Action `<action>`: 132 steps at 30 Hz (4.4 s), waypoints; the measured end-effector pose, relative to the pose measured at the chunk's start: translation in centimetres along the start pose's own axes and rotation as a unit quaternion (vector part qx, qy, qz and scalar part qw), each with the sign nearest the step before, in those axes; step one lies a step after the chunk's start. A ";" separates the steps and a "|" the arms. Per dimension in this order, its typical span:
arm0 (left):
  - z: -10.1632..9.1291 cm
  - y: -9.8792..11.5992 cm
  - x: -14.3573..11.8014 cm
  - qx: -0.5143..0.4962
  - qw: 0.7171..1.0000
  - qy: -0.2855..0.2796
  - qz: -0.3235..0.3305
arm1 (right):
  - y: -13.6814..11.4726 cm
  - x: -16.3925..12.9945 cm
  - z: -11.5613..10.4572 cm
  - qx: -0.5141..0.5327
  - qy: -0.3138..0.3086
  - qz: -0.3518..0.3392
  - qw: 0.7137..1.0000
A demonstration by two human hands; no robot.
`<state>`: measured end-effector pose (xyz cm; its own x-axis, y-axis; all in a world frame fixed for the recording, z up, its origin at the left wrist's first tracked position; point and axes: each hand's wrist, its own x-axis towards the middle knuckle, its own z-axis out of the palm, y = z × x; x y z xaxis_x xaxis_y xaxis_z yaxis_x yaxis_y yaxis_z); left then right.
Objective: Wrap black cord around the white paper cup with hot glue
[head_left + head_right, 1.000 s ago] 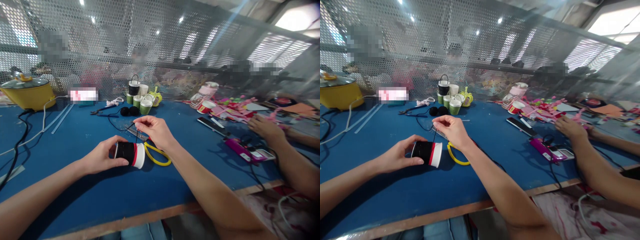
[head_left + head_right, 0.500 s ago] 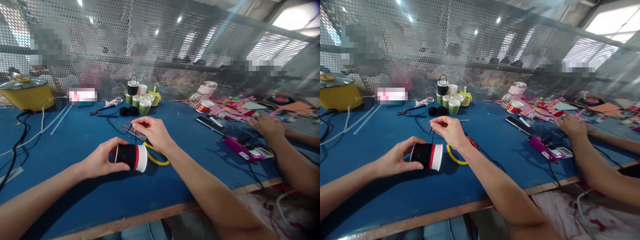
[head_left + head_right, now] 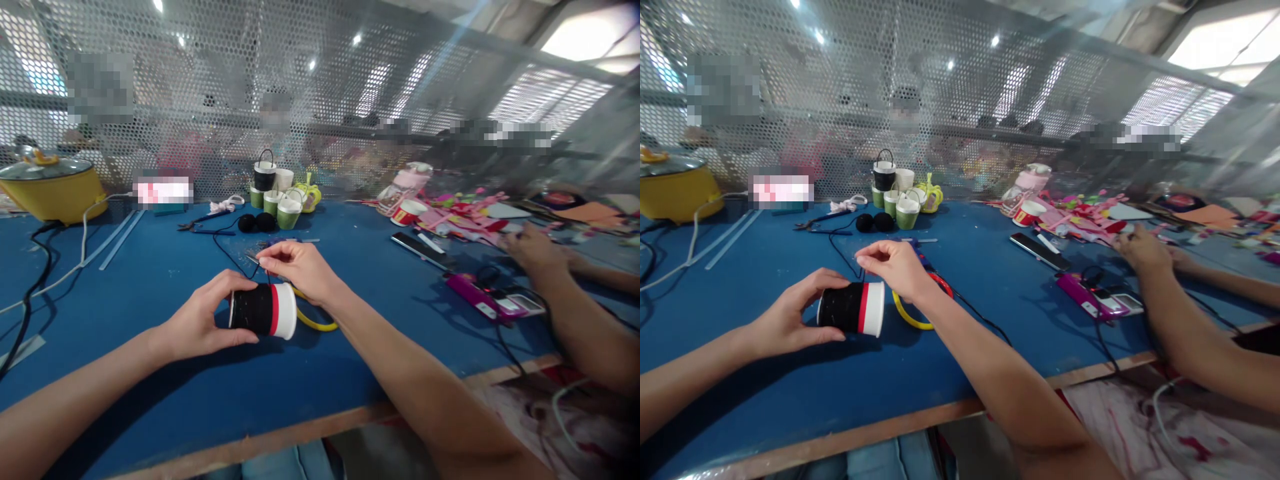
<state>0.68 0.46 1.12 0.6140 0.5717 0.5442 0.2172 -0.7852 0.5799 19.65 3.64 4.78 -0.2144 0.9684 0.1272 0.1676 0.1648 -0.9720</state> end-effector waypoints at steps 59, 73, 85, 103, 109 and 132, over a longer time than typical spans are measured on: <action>0.5 -1.4 -0.1 -0.013 0.990 0.050 -0.128 | -0.5 -0.5 -1.4 -0.186 -0.125 -0.006 0.975; 0.5 -0.6 -0.2 0.098 0.994 -0.038 -0.016 | 0.4 -0.2 0.1 -0.154 -0.083 0.057 0.983; 0.6 -0.5 -0.3 0.111 0.993 -0.039 0.000 | -0.1 -0.3 -0.6 -0.160 -0.145 0.050 0.975; 0.7 -0.1 -0.4 0.139 0.987 -0.080 -0.009 | 0.7 1.2 0.2 -0.156 -0.081 -0.051 0.983; 0.6 0.1 -0.2 0.114 0.990 -0.074 -0.040 | 0.2 2.9 -4.9 -0.403 0.085 0.029 0.911; -0.3 -1.2 0.2 0.178 0.981 -0.016 -0.078 | -1.3 0.0 -5.9 -0.301 0.026 0.043 0.952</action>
<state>0.31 1.64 0.75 0.5754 0.6877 0.4427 0.5578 -0.7259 0.4024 25.11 4.51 7.17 -0.1290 0.9886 0.0777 0.7070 0.1466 -0.6919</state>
